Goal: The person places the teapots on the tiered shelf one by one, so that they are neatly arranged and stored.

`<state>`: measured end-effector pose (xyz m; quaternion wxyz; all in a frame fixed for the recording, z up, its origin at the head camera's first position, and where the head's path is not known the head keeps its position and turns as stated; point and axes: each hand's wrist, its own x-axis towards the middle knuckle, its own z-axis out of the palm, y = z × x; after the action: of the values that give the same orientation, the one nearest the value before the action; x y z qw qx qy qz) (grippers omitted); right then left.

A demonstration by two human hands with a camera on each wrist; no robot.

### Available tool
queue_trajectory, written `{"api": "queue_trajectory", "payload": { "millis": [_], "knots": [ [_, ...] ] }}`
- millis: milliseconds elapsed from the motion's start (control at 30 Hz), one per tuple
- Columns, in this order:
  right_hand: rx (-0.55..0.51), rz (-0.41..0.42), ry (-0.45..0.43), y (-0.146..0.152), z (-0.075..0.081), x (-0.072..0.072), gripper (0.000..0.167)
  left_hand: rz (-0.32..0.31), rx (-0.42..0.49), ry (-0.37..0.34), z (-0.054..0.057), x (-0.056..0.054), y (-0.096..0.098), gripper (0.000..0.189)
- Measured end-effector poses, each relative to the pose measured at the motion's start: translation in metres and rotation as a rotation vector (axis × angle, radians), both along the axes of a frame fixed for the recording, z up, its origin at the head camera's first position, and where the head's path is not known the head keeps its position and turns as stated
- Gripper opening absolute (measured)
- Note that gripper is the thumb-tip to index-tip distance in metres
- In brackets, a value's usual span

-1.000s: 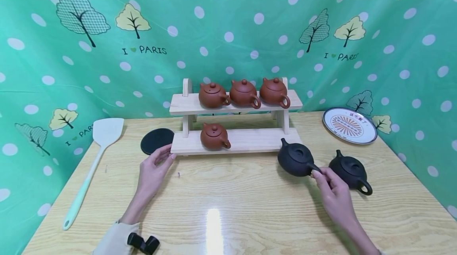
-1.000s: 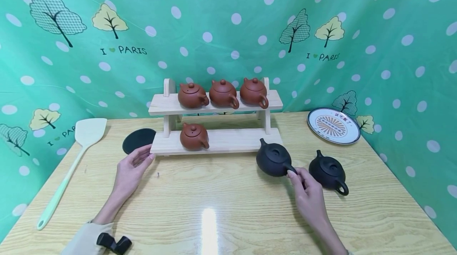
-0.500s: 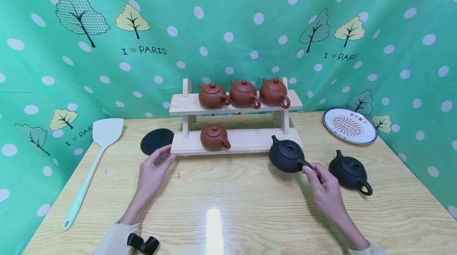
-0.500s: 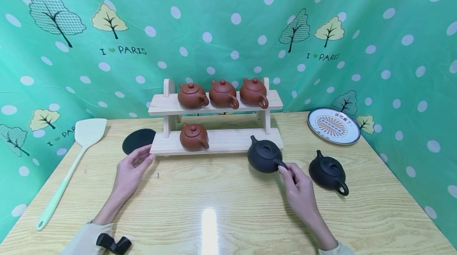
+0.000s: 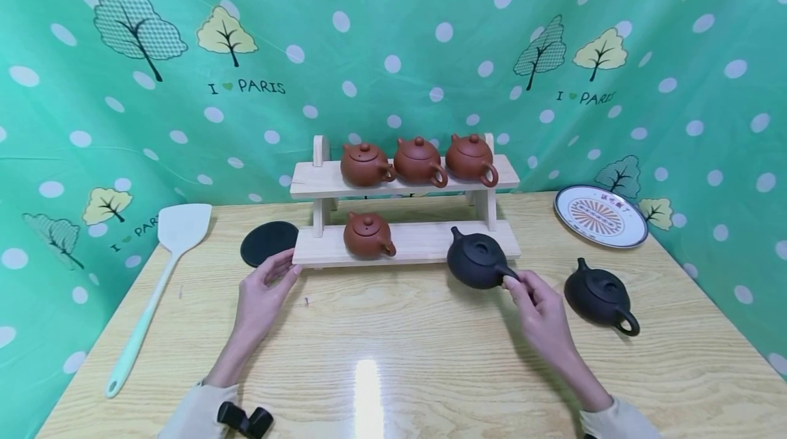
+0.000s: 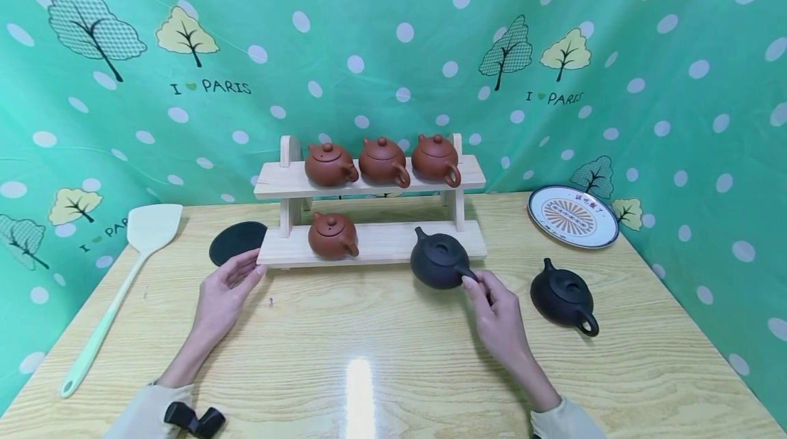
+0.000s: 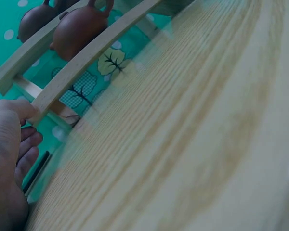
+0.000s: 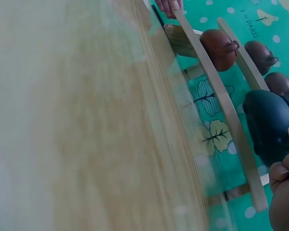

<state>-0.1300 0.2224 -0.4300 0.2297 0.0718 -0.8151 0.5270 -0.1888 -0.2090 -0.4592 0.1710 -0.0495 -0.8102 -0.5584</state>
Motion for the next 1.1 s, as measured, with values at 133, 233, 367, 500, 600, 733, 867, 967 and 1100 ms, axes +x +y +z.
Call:
{"api": "queue_trajectory", "payload": {
  "millis": [133, 233, 367, 500, 600, 733, 867, 967, 1100],
  "knots": [
    [0.006, 0.001, 0.008, -0.006, 0.001, -0.004, 0.012, -0.004, -0.004, 0.008, -0.001, 0.0, 0.0, 0.038],
    [-0.002, 0.012, 0.006, -0.01, 0.0, -0.007, 0.012, -0.01, 0.006, 0.009, 0.0, 0.0, -0.001, 0.037],
    [-0.025, 0.042, 0.002, -0.014, 0.001, -0.011, 0.011, -0.014, 0.005, 0.008, 0.0, 0.0, -0.001, 0.038],
    [-0.042, 0.079, 0.01, -0.019, 0.002, -0.015, 0.011, -0.009, -0.015, 0.008, -0.002, -0.001, -0.001, 0.038],
    [-0.046, 0.095, 0.015, -0.022, 0.001, -0.018, 0.011, -0.007, -0.013, 0.004, -0.001, 0.0, -0.001, 0.038],
    [-0.05, 0.095, -0.004, -0.027, 0.001, -0.022, 0.012, -0.008, 0.002, 0.0, 0.0, 0.0, 0.0, 0.038],
    [-0.056, 0.089, -0.03, -0.03, 0.0, -0.025, 0.012, -0.008, 0.002, 0.004, -0.001, 0.0, -0.001, 0.038],
    [-0.058, 0.097, -0.03, -0.032, -0.001, -0.029, 0.012, -0.006, 0.001, 0.006, -0.001, 0.0, -0.001, 0.038],
    [-0.06, 0.121, -0.007, -0.035, -0.001, -0.032, 0.013, -0.004, -0.002, 0.004, -0.001, 0.0, -0.001, 0.038]
  ]
}}
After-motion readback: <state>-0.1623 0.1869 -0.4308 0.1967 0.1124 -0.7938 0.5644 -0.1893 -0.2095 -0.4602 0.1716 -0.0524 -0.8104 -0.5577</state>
